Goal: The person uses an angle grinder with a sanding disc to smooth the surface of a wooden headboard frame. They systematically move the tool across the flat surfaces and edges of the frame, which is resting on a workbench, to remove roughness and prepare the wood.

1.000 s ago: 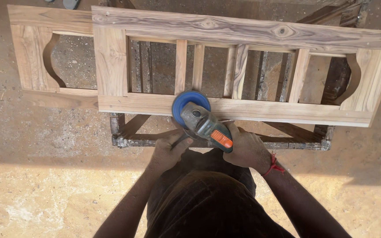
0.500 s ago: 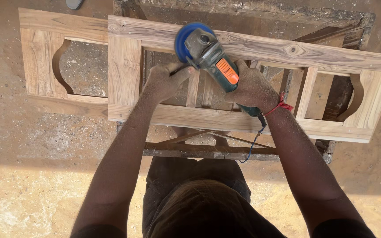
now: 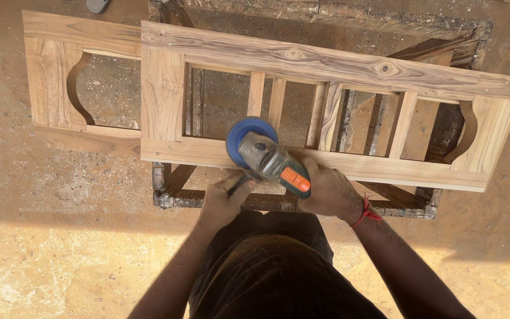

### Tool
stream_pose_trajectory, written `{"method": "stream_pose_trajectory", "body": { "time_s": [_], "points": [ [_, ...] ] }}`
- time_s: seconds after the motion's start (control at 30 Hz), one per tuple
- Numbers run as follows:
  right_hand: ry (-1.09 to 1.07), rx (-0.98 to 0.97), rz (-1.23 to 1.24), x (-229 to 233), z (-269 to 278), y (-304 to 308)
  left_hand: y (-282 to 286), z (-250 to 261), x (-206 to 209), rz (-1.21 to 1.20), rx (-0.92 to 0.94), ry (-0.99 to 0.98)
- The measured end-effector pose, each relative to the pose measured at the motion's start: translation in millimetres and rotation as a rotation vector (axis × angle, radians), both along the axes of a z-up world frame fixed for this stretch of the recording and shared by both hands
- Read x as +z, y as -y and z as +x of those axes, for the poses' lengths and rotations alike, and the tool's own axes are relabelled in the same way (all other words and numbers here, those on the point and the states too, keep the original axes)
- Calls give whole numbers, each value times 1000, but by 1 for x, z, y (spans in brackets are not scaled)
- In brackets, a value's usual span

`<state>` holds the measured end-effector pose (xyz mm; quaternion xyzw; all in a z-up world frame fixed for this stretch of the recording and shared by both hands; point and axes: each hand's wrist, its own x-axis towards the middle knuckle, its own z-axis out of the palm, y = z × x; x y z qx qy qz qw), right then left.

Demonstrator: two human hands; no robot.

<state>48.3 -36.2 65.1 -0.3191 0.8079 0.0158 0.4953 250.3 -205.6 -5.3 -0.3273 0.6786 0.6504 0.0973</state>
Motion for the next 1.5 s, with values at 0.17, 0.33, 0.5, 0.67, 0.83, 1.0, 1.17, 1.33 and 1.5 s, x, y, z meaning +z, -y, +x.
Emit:
{"method": "stream_pose_trajectory", "body": {
  "time_s": [0.17, 0.33, 0.5, 0.67, 0.83, 1.0, 1.17, 1.33, 1.5],
  "points": [
    [-5, 35, -12, 8, 13, -7, -23, 22, 13, -6, 77, 59],
    [-53, 79, 15, 3, -22, 7, -12, -11, 3, -95, 91, -125],
    [-127, 73, 8, 7, -87, 37, 11, -82, -10, -72, 99, -99],
    [-194, 52, 27, 15, -150, 64, 18, -142, -8, -39, 183, -141],
    [-261, 166, -189, 9, -185, 60, 17, -174, -1, -84, 151, -92],
    [-278, 41, -169, 7, -200, 35, 8, -202, 4, -54, 71, -78],
    [-315, -107, -168, 5, -186, 22, 28, -215, 3, -92, -75, -74],
    [-178, -134, -152, -6, -150, 65, 82, -175, -6, -233, -77, -101],
    [-160, 40, -245, -11, -118, 151, 154, -125, -11, -152, 50, 28]
  ]
}}
